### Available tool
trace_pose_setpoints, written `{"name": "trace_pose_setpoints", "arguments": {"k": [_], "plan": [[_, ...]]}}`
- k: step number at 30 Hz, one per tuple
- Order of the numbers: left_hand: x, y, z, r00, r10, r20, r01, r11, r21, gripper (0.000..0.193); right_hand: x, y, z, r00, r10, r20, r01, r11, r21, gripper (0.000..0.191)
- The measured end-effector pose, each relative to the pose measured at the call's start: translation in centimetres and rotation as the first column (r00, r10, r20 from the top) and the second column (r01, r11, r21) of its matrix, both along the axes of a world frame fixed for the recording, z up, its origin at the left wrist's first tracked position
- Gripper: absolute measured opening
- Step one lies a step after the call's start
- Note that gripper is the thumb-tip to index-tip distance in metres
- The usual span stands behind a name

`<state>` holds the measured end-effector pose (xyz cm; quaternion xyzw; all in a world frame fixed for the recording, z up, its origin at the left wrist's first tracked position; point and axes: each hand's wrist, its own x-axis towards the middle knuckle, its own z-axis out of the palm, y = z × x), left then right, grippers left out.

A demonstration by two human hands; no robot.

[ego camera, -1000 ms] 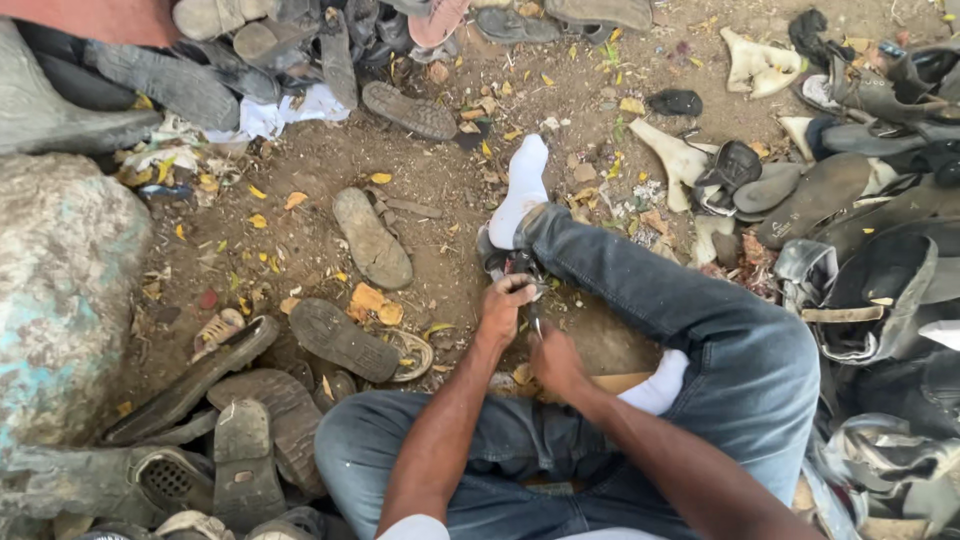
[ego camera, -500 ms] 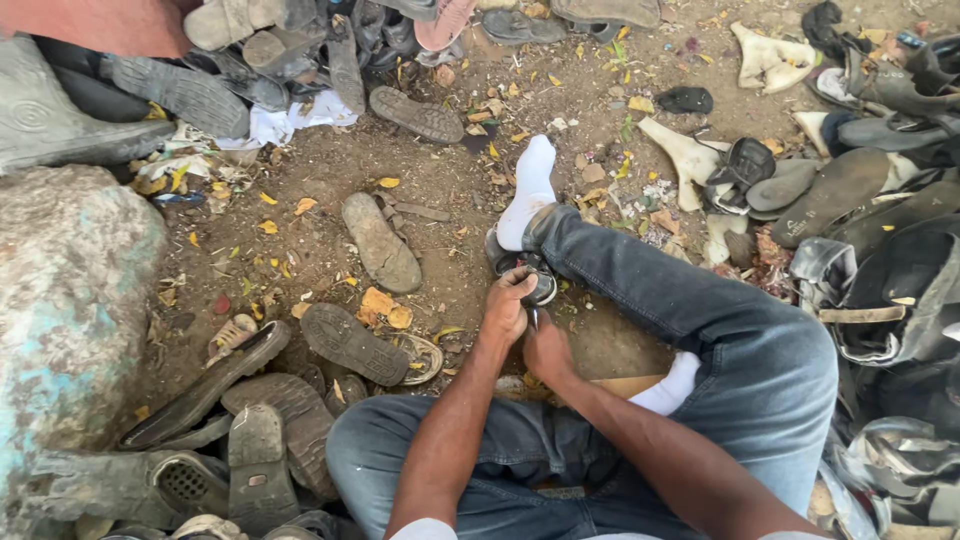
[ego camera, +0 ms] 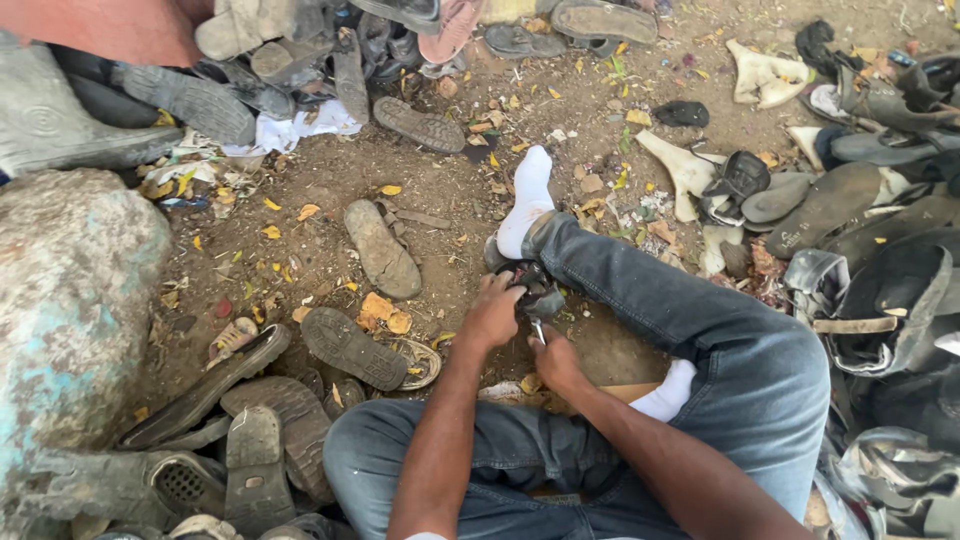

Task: The person sits on the ground and uses a knife to scrape and clean the soles of several worn shoes. They handle each shoe individually, turning them over to work on different areas of the sole before setting them aside.

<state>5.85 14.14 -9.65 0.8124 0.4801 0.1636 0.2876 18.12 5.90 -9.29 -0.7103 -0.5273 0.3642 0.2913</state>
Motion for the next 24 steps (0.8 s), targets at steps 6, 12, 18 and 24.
{"name": "trace_pose_setpoints", "arguments": {"k": [6,12,18,24], "plan": [[0.5,-0.4,0.1,0.980,-0.098,-0.174,0.151,0.935,0.322,0.015,2.2,-3.4,0.3,0.999,-0.020,-0.039,0.016,0.995,-0.101,0.023],[3.1,-0.9,-1.6,0.926,-0.125,-0.356,0.266,0.885,0.382,0.012,6.6,-2.8,0.2,0.969,0.209,0.135,-0.188,0.971,-0.151,0.029],[3.8,-1.8,-2.3,0.993,0.014,-0.114,0.009,0.979,0.202,0.024,9.5,-0.6,0.6,0.917,0.348,0.195,-0.304,0.926,-0.224,0.031],[3.9,-0.4,-2.8,0.948,0.257,0.188,-0.242,0.965,-0.097,0.030,8.5,1.4,0.9,0.953,0.292,0.084,-0.272,0.942,-0.195,0.034]]}}
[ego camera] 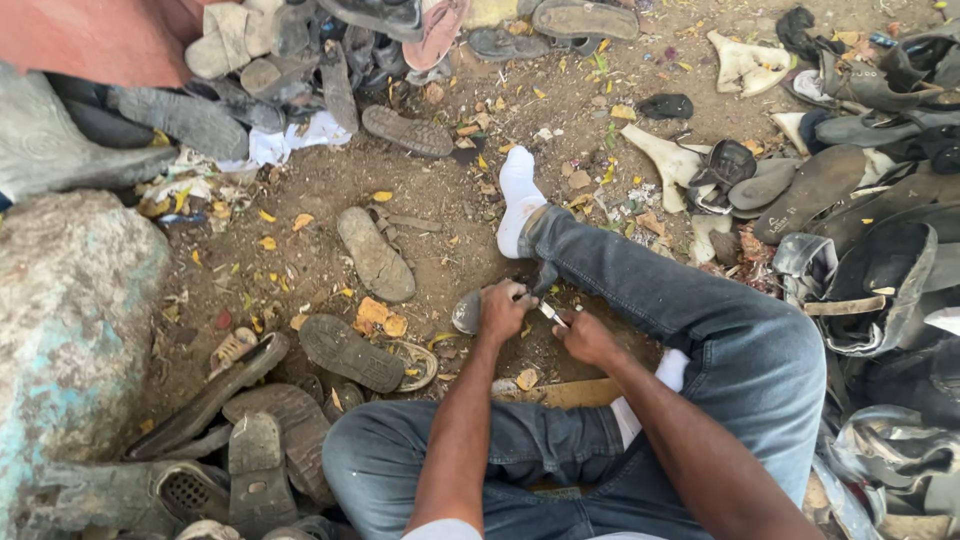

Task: The person sits on the ground and uses a knife to scrape and clean the soles of several worn shoes. They handle each shoe individually, turning them over to work on different areas of the sole before setting them aside.

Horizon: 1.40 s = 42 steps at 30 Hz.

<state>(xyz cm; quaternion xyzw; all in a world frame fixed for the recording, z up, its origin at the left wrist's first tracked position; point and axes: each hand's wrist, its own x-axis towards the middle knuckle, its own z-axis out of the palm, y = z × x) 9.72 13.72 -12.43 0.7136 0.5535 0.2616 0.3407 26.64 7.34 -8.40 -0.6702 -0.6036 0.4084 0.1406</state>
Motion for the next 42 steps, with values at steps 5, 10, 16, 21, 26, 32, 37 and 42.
{"name": "trace_pose_setpoints", "arguments": {"k": [5,10,16,21,26,32,37,42], "plan": [[0.0,0.3,-0.5,0.987,0.135,0.090,-0.125,0.986,-0.108,0.034,-0.5,-1.6,-0.3,0.999,0.044,0.015,-0.044,0.999,-0.019,0.033],[-0.5,0.2,-0.5,0.969,0.193,0.152,-0.172,0.975,-0.137,0.035,-2.0,-2.9,0.1,0.988,0.012,0.156,0.024,0.975,-0.222,0.042],[-0.3,-0.4,-0.8,0.923,0.269,0.275,-0.248,0.962,-0.109,0.034,-4.0,-3.3,-0.4,0.997,-0.075,-0.009,0.075,0.984,0.160,0.027],[1.0,-0.1,-1.0,0.768,0.478,0.427,-0.415,0.878,-0.237,0.032,-4.1,-3.9,0.0,0.996,-0.050,0.067,0.044,0.995,0.085,0.027],[2.5,0.0,-0.6,0.723,0.615,0.315,-0.623,0.777,-0.088,0.034,-4.9,-1.2,1.8,0.987,-0.093,0.130,0.102,0.992,-0.070,0.032],[5.0,1.0,0.1,0.529,0.798,0.288,-0.834,0.551,0.004,0.036,-4.5,2.0,3.0,0.982,-0.051,0.183,0.058,0.998,-0.032,0.038],[4.2,2.6,0.1,0.630,0.774,0.063,-0.772,0.633,-0.064,0.034,-3.9,3.8,2.4,0.988,-0.027,0.153,0.020,0.999,0.045,0.041],[2.2,3.1,-0.8,0.675,0.661,0.327,-0.635,0.746,-0.198,0.029,-3.8,3.5,1.4,0.986,0.006,0.166,-0.019,0.997,0.078,0.036]]}}
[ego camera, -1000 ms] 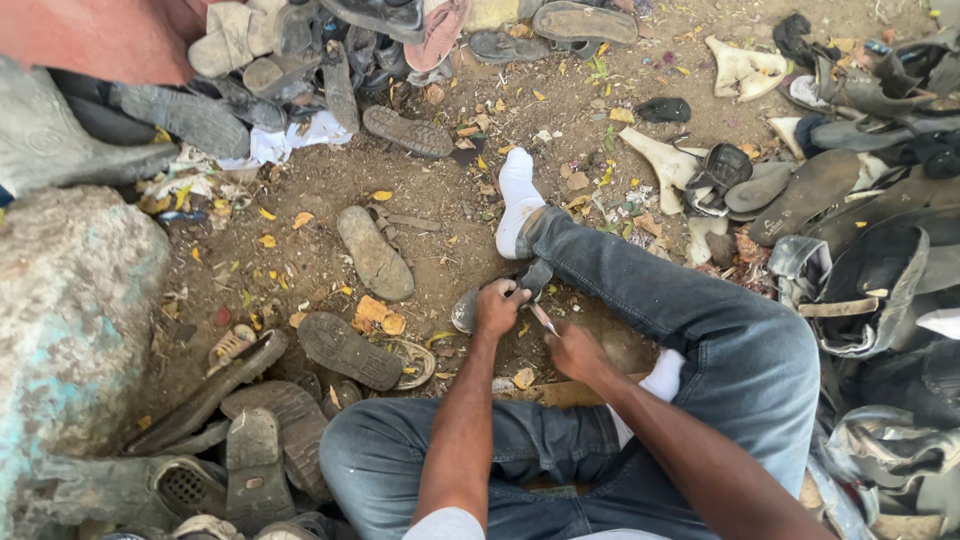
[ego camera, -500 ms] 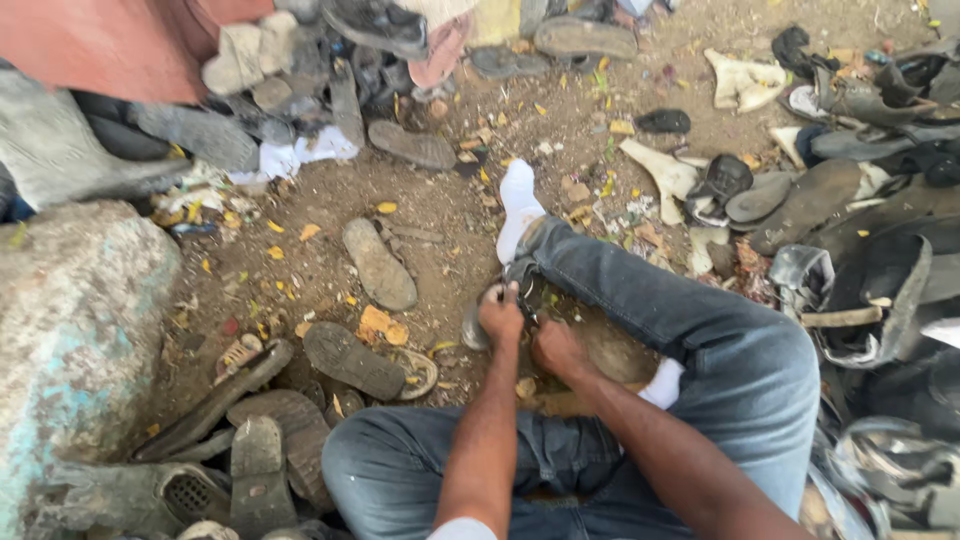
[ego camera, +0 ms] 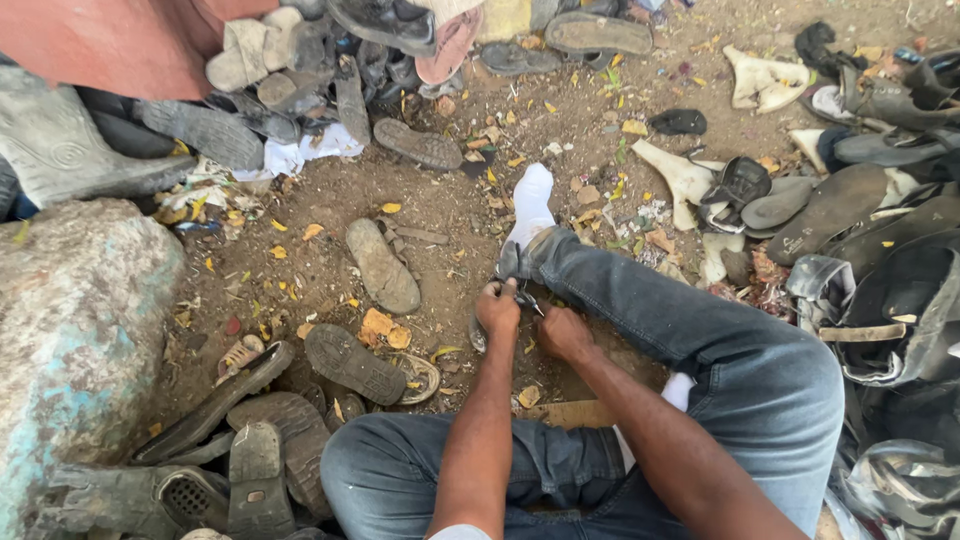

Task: The person sits on the ground and uses a knife to scrape and clean the soles of several worn shoes. They handle each shoe individually, turning them over to work on different areas of the sole before setting them aside.

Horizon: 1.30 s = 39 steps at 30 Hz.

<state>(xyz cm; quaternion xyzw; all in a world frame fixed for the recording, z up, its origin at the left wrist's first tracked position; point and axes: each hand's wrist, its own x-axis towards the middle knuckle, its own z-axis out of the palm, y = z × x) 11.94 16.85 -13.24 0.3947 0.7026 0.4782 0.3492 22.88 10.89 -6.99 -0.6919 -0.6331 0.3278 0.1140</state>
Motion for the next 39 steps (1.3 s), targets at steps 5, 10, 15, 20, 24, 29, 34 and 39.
{"name": "trace_pose_setpoints", "arguments": {"k": [5,10,15,20,24,29,34,39], "plan": [[-0.8,0.3,-1.0,0.793,0.019,0.609,-0.029,1.000,0.007,0.017,0.5,-1.2,-0.2,0.999,0.035,-0.028,-0.038,0.994,-0.105,0.034],[-1.9,0.5,-1.6,0.699,0.065,0.712,-0.055,0.998,-0.037,0.018,-0.3,-0.1,-1.1,0.996,0.062,-0.069,-0.065,0.997,-0.046,0.030],[-2.9,0.6,-1.5,0.560,0.027,0.828,-0.096,0.995,0.032,0.022,-0.2,-1.4,-2.1,0.982,0.168,0.082,-0.162,0.984,-0.074,0.036],[-3.6,0.7,-1.0,0.479,0.064,0.875,-0.160,0.987,0.016,0.020,-0.4,-1.9,-2.4,0.973,0.162,0.166,-0.143,0.982,-0.123,0.034],[-3.8,0.4,-0.5,0.467,0.040,0.883,-0.153,0.988,0.036,0.019,-1.4,-1.4,-2.2,0.990,0.094,0.102,-0.088,0.994,-0.063,0.030],[-4.8,0.4,0.0,0.355,0.206,0.912,-0.237,0.963,-0.126,0.015,-0.6,-5.0,-1.9,0.992,0.105,0.065,-0.096,0.987,-0.128,0.037],[-5.1,0.0,0.4,0.404,0.041,0.914,-0.186,0.982,0.038,0.024,0.7,-6.6,-1.1,0.998,0.019,0.061,-0.011,0.993,-0.117,0.032],[-3.3,-2.6,2.1,0.997,-0.017,-0.076,0.024,0.996,0.089,0.049,0.9,-4.5,-1.0,0.997,0.002,0.078,0.008,0.991,-0.135,0.036]]}}
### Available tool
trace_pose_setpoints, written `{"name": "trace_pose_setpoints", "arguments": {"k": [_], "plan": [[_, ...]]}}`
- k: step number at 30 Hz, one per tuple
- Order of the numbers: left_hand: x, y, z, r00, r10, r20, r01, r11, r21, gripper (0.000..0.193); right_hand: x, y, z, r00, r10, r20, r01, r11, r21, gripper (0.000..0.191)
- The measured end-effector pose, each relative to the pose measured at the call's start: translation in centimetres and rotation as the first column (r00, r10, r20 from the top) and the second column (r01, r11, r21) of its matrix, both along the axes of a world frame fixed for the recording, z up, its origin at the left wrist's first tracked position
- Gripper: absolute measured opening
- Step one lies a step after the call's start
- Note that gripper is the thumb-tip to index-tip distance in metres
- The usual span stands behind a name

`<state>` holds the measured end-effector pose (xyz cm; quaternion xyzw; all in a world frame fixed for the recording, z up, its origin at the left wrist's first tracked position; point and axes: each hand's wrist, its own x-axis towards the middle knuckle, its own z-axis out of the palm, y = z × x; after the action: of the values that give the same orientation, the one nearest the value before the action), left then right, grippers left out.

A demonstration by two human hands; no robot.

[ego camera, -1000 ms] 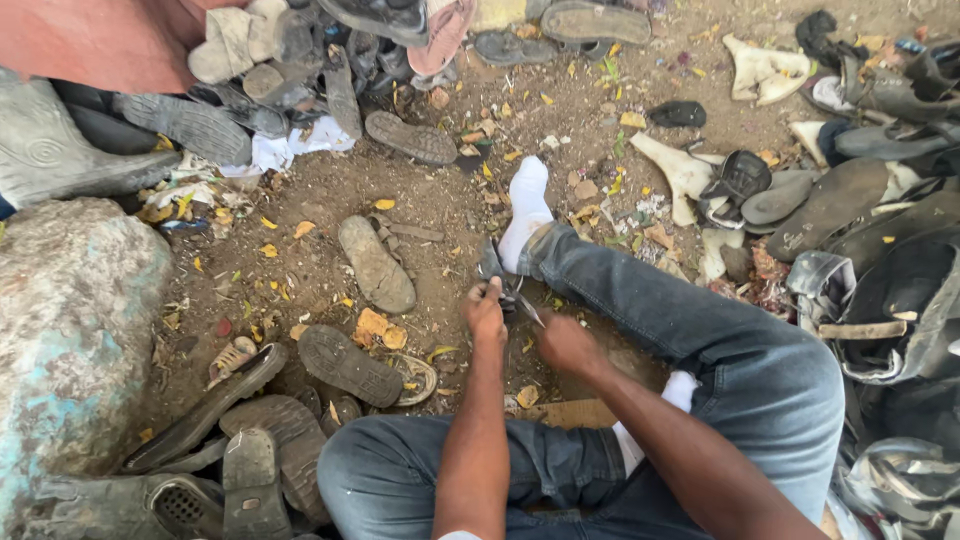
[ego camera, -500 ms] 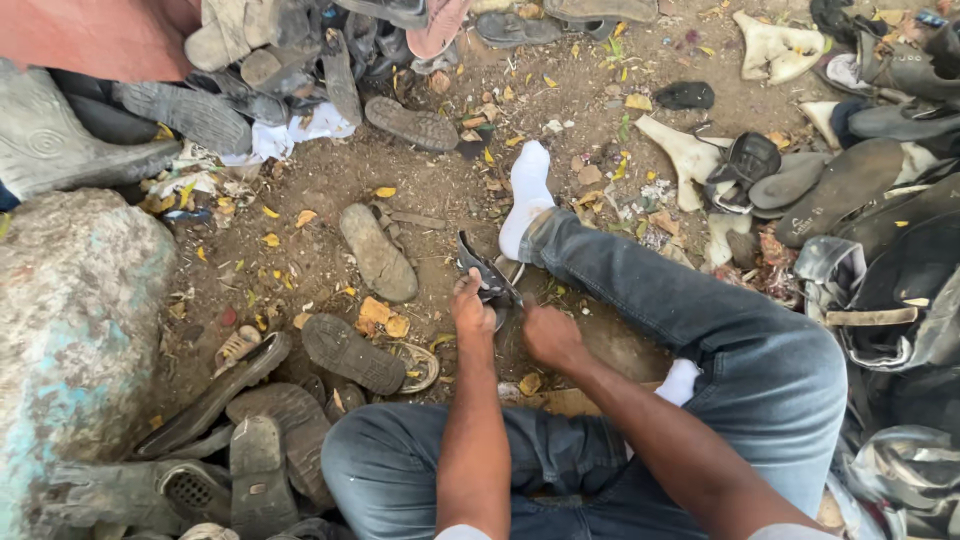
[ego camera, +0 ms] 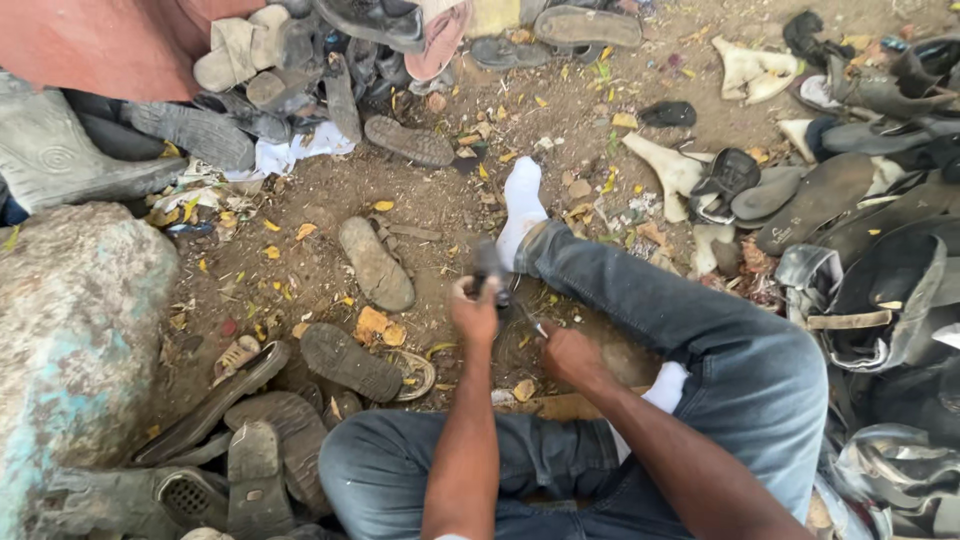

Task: The person sits on the ground and uses a knife to scrape and clean the soles of several worn shoes. They handle each shoe individually, turning them over to work on different areas of the sole before setting them aside.

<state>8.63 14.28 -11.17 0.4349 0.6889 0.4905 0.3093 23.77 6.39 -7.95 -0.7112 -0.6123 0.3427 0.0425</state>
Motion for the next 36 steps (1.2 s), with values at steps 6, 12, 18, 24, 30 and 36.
{"name": "trace_pose_setpoints", "arguments": {"k": [6,12,18,24,30,36], "plan": [[1.8,-1.8,2.0,0.528,-0.373,-0.763,0.140,0.924,-0.355,0.076,-0.3,0.5,-0.3,0.998,0.009,-0.060,-0.007,0.999,0.037,0.033],[2.2,0.8,-0.6,0.553,-0.549,-0.627,0.205,0.819,-0.536,0.058,-0.8,1.7,-0.1,1.000,0.013,0.008,-0.013,0.996,0.086,0.036],[0.7,1.1,-2.1,0.721,-0.427,-0.546,0.231,0.891,-0.392,0.063,-2.4,4.6,0.7,0.997,0.064,0.038,-0.068,0.990,0.120,0.045],[-0.7,0.7,-2.4,0.801,-0.361,-0.478,0.240,0.925,-0.295,0.069,-2.8,3.6,0.8,0.998,0.054,0.034,-0.056,0.997,0.056,0.042],[-0.9,0.5,-3.4,0.914,-0.219,-0.341,0.198,0.976,-0.095,0.066,-2.7,3.3,0.2,0.995,0.099,-0.006,-0.099,0.995,0.034,0.043],[-1.2,0.4,-3.5,0.943,-0.213,-0.256,0.192,0.976,-0.107,0.069,-3.0,2.8,0.0,0.980,0.190,0.059,-0.195,0.974,0.115,0.034]]}}
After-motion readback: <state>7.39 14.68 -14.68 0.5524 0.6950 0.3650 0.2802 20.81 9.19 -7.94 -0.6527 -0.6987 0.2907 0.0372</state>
